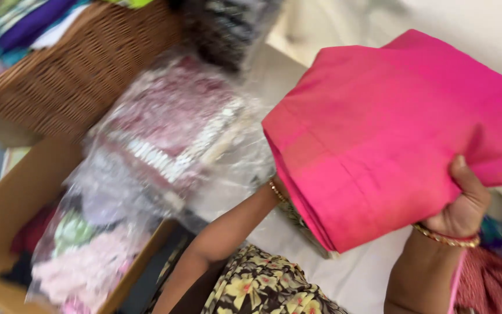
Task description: The person folds a green patterned cloth on a white surface, using a newspaper as a guide to ensure neatness. They then place the folded cloth into a clear plastic bag and arrange it on a stack of other fabrics.
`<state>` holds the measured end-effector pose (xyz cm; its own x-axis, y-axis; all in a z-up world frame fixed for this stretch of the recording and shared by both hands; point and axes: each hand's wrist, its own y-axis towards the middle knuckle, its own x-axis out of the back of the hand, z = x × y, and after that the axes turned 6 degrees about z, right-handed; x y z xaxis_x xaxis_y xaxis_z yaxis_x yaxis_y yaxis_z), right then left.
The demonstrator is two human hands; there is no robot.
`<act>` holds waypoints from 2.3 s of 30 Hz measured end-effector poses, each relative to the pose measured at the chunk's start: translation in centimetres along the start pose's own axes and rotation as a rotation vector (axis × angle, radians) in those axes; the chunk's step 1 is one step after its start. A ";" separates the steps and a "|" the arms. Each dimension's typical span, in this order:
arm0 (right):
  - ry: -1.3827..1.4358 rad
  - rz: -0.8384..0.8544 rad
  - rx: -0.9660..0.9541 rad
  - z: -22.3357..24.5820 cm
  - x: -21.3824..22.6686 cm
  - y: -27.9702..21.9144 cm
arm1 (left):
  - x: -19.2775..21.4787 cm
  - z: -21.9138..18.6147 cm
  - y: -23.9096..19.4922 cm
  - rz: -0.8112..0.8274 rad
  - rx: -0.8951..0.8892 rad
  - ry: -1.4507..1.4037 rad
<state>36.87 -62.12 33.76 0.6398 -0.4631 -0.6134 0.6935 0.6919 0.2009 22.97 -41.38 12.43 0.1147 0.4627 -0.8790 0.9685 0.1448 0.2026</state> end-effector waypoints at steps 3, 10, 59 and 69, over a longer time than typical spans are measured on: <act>0.182 0.021 -0.117 -1.9 3.5 1.2 | -2.6 -3.6 -1.5 0.083 -0.391 -0.329; 0.040 0.085 -0.251 -10.1 -0.8 3.8 | 2.7 -10.1 -13.2 -0.240 -0.663 -0.155; 0.089 -0.213 -0.654 -59.2 -0.8 7.3 | 14.4 -17.8 -37.7 -1.100 0.783 2.248; -0.428 0.434 -0.678 -44.0 1.2 -0.7 | 8.1 -21.7 -34.5 -0.388 1.297 1.985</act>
<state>22.54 -38.75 -0.73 0.9613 -0.1581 -0.2256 0.1059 0.9681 -0.2272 -14.28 -23.69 7.72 0.4630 0.6079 0.6450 0.5643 0.3590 -0.7434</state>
